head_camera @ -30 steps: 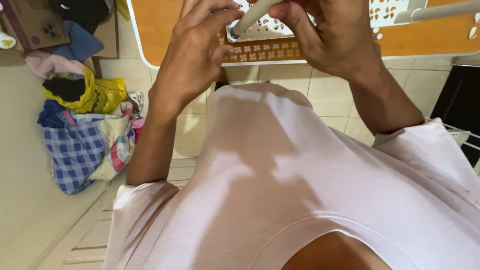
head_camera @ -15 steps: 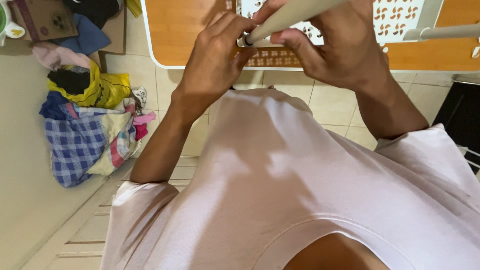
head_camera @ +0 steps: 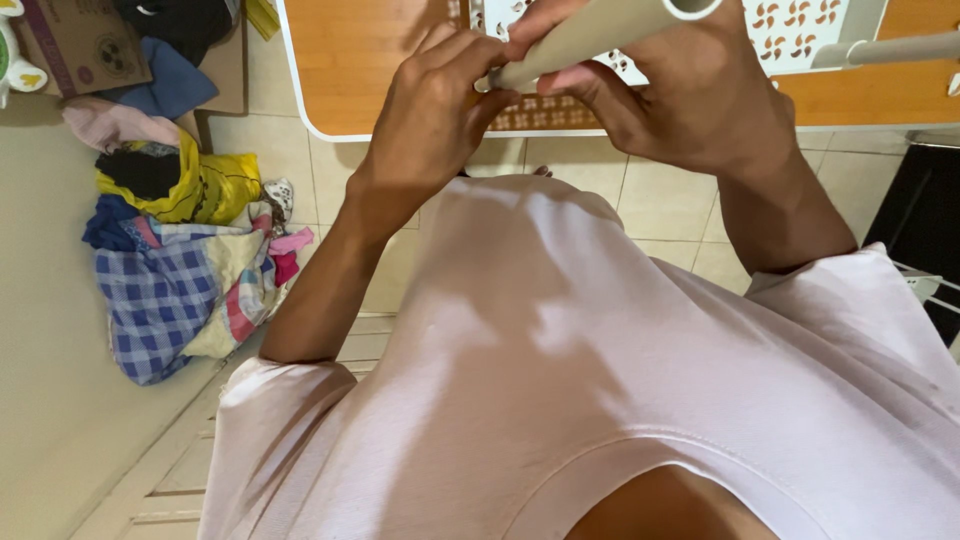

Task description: The person assembles a white plastic shelving unit by inserting cylindrical rods into the corner holes of perforated trays. They stack the trays and secure them with the rods to form a multi-tiered structure.

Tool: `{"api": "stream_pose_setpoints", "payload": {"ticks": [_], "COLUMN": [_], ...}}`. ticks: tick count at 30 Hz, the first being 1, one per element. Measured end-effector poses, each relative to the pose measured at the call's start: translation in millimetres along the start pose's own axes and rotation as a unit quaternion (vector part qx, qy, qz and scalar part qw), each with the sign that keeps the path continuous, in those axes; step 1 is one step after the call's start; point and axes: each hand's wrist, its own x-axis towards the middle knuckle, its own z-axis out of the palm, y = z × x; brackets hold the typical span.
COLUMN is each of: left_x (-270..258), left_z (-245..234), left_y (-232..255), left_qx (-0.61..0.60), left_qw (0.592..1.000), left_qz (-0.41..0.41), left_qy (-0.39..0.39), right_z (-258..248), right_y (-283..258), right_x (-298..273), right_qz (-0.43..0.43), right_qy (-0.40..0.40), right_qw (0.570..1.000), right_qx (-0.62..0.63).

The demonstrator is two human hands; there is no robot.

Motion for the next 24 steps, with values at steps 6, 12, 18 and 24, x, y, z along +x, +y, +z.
{"api": "stream_pose_setpoints", "payload": {"ticks": [6, 12, 18, 24], "left_x": [-2.7, -3.8, 1.9, 5.7], "left_z": [0.3, 3.0, 4.5, 3.4], "left_y": [-4.1, -4.6, -8.2, -9.0], "left_qx": [-0.013, -0.049, -0.060, -0.021], "left_qw": [1.000, 0.999, 0.998, 1.000], "left_qz": [0.012, -0.010, -0.012, 0.011], "left_qy": [0.006, -0.018, -0.008, -0.007], "right_z": [6.0, 3.9, 16.6, 30.2], "right_y": [0.8, 1.5, 18.9, 22.7], "right_x": [1.3, 2.2, 7.8, -6.9], "right_qz": [0.013, 0.043, 0.113, 0.115], "right_qy": [-0.005, -0.038, -0.135, -0.094], "right_qw": [0.998, 0.995, 0.967, 0.967], "right_qx": [0.058, 0.077, 0.184, 0.206]}}
